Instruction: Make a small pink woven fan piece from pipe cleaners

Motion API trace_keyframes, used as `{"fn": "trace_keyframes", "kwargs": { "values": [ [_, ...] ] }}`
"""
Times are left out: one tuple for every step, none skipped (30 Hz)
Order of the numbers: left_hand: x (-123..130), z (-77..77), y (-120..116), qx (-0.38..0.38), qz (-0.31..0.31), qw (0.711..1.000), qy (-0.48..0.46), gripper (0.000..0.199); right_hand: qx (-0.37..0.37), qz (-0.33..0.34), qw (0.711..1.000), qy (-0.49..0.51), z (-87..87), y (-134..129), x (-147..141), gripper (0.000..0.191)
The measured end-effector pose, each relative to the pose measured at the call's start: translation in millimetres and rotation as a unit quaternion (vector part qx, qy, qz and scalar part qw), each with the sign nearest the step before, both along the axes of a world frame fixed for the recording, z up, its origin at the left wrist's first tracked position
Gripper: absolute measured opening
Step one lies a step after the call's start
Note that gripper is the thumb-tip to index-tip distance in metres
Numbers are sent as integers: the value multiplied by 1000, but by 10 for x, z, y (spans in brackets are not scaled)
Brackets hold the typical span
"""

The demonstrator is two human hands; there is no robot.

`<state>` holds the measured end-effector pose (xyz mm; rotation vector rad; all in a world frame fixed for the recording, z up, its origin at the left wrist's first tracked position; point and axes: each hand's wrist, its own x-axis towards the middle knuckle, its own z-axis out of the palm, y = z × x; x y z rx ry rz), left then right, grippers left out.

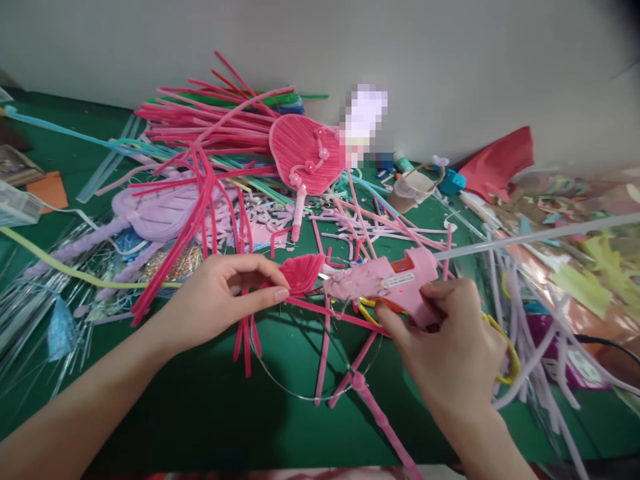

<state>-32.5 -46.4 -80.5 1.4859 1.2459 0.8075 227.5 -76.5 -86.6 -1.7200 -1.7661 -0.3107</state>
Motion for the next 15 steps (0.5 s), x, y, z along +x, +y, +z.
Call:
{"fn": "trace_keyframes", "kwargs": {
  "values": [
    [1,-1,1,1,0,1000,2,13,0,0,1000,-1,3,-4,2,28],
    [1,-2,1,2,0,1000,2,12,1,0,1000,0,5,-7,3,27],
    [2,-2,1,1,0,1000,1,12,1,-1,1000,3,4,-9,3,28],
    [3,-1,1,-1,-2,1000,0,12,1,-3,1000,7,1,-10,2,28],
    [4,2,1,-3,-3,1000,-3,12,-1,-6,1000,11,-2,-9,1,28],
    [6,5,0,-6,-3,1000,-4,11,-5,-9,1000,14,-6,-7,-1,29],
    [8,9,0,-7,-2,1000,-6,10,-10,-12,1000,16,-10,-4,-3,29],
    [10,13,-1,-8,-1,1000,-7,9,-14,-13,1000,17,-13,0,-5,30],
    [11,15,-1,-8,2,1000,-8,8,-18,-12,1000,18,-14,3,-7,30],
    [13,16,-2,-9,3,1000,-9,8,-19,-11,1000,17,-14,6,-9,31],
    [13,16,-2,-9,5,1000,-11,8,-19,-11,1000,16,-12,8,-11,31],
    [13,14,-2,-9,5,1000,-12,9,-18,-11,1000,15,-9,6,-13,31],
    [12,11,-2,-9,5,1000,-12,10,-20,-11,1000,13,-2,1,-13,31],
    [10,7,-1,-9,4,1000,-10,11,-24,-9,1000,10,8,-9,-11,30],
    [8,5,-1,-8,4,1000,-8,11,-31,-8,999,10,24,-22,-4,30]
  ]
}}
